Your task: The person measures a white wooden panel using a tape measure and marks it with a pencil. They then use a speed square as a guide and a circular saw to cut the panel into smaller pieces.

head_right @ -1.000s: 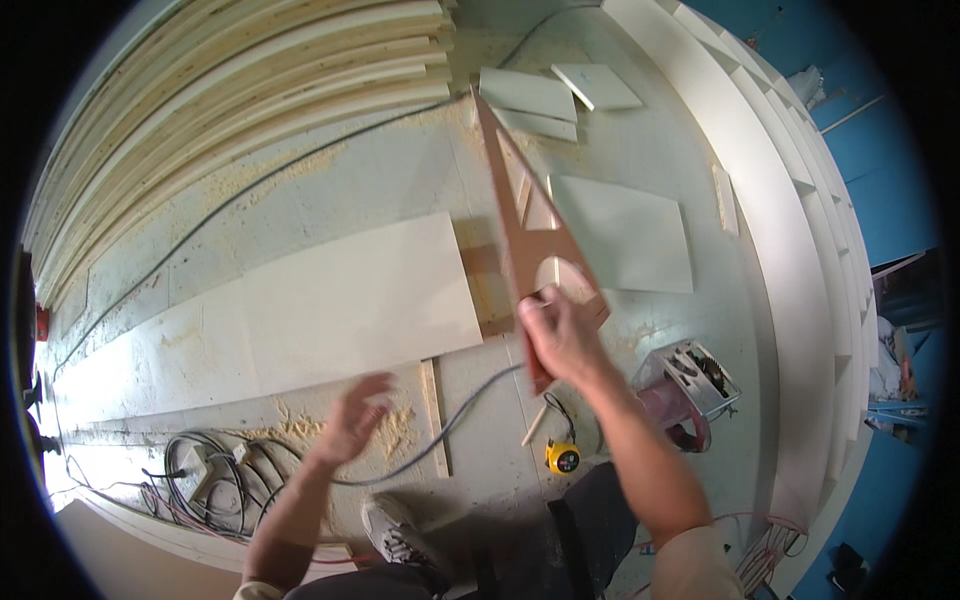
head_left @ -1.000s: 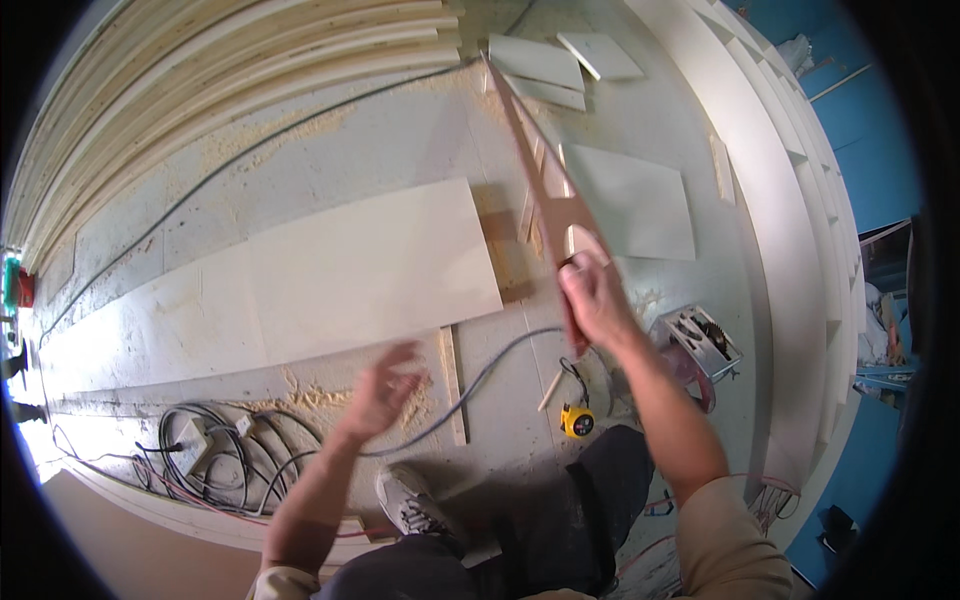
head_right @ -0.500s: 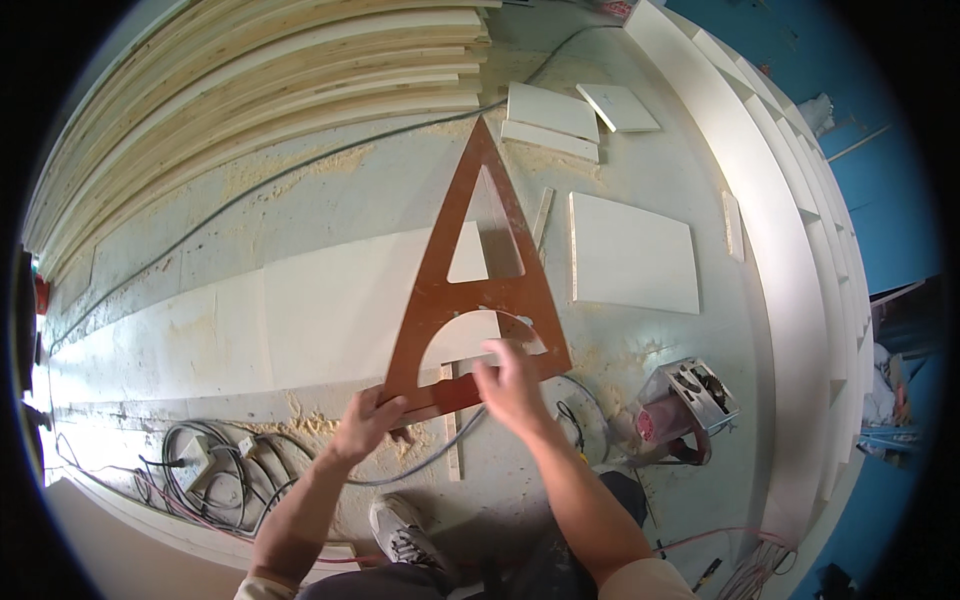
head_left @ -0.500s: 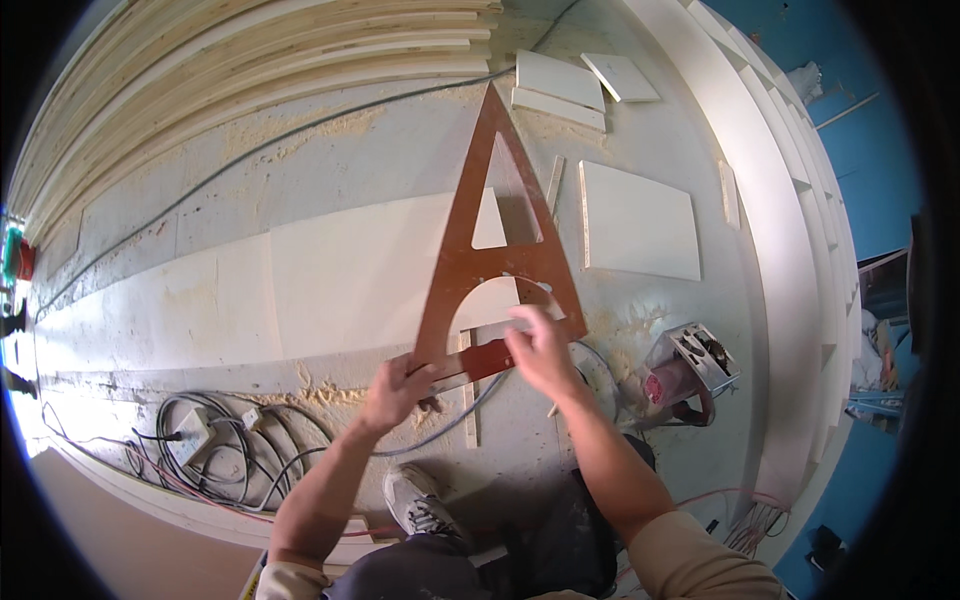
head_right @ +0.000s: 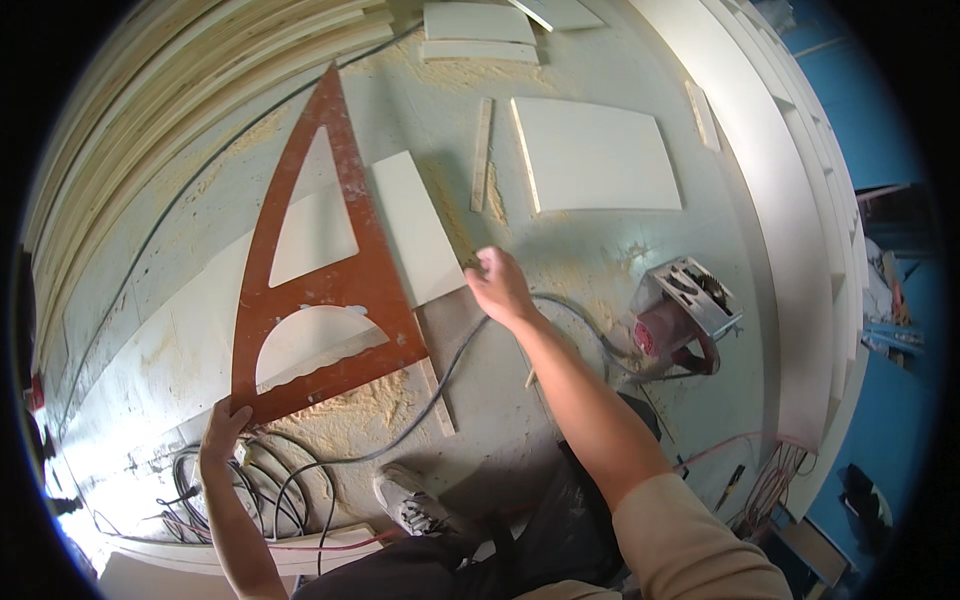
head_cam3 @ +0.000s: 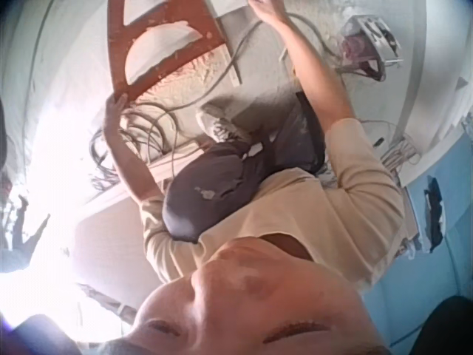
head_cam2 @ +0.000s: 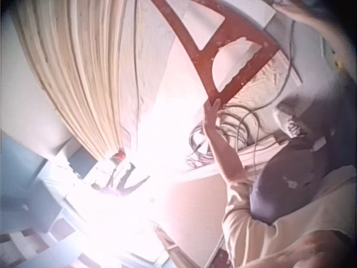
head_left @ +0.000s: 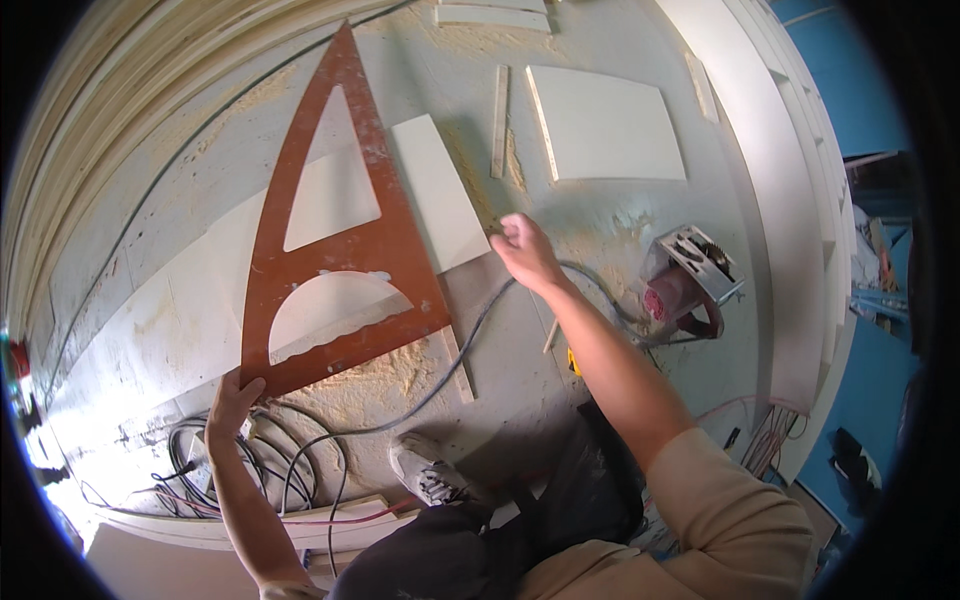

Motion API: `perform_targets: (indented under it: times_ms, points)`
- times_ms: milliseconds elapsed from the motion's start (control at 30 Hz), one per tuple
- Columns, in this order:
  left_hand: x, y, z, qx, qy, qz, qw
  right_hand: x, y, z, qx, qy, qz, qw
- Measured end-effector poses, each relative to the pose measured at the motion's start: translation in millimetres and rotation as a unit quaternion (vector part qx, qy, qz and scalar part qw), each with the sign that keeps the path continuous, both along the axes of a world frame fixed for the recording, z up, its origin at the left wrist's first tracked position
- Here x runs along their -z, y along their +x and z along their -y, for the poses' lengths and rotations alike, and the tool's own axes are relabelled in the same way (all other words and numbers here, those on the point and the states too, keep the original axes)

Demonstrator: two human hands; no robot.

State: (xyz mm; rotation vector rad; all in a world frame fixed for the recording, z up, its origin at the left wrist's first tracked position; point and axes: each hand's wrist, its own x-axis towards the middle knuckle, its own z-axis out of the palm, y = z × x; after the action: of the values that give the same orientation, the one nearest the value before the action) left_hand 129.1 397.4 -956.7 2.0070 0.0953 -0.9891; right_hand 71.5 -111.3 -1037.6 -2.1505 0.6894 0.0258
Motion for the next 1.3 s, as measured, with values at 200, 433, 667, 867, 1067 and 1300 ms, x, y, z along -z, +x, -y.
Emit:
perform_targets:
  times_ms: [200, 433, 667, 867, 1067, 1300]
  points:
    - [3, -17, 80, 0.188, 0.181, 0.323, 0.91, 21, 28, -13, -0.053, 0.039, -0.043, 0.997]
    - [72, -14, 185, 0.298, 0.118, 0.483, 0.815, 36, 28, -13, -0.117, -0.004, 0.019, 0.993]
    - [85, 32, 180, 0.288, 0.125, 0.499, 0.807, 19, 27, -13, -0.111, 0.061, 0.015, 0.992]
    - [68, 63, 180, 0.274, 0.125, 0.459, 0.836, 18, 28, -13, -0.112, 0.063, 0.027, 0.991]
    - [105, 184, 179, 0.063, 0.277, 0.561, 0.778, 8, 29, -14, -0.105, 0.069, 0.004, 0.992]
    - [120, 191, 169, 0.02, 0.312, 0.507, 0.803, -48, -71, 23, -0.021, 0.054, 0.005, 0.998]
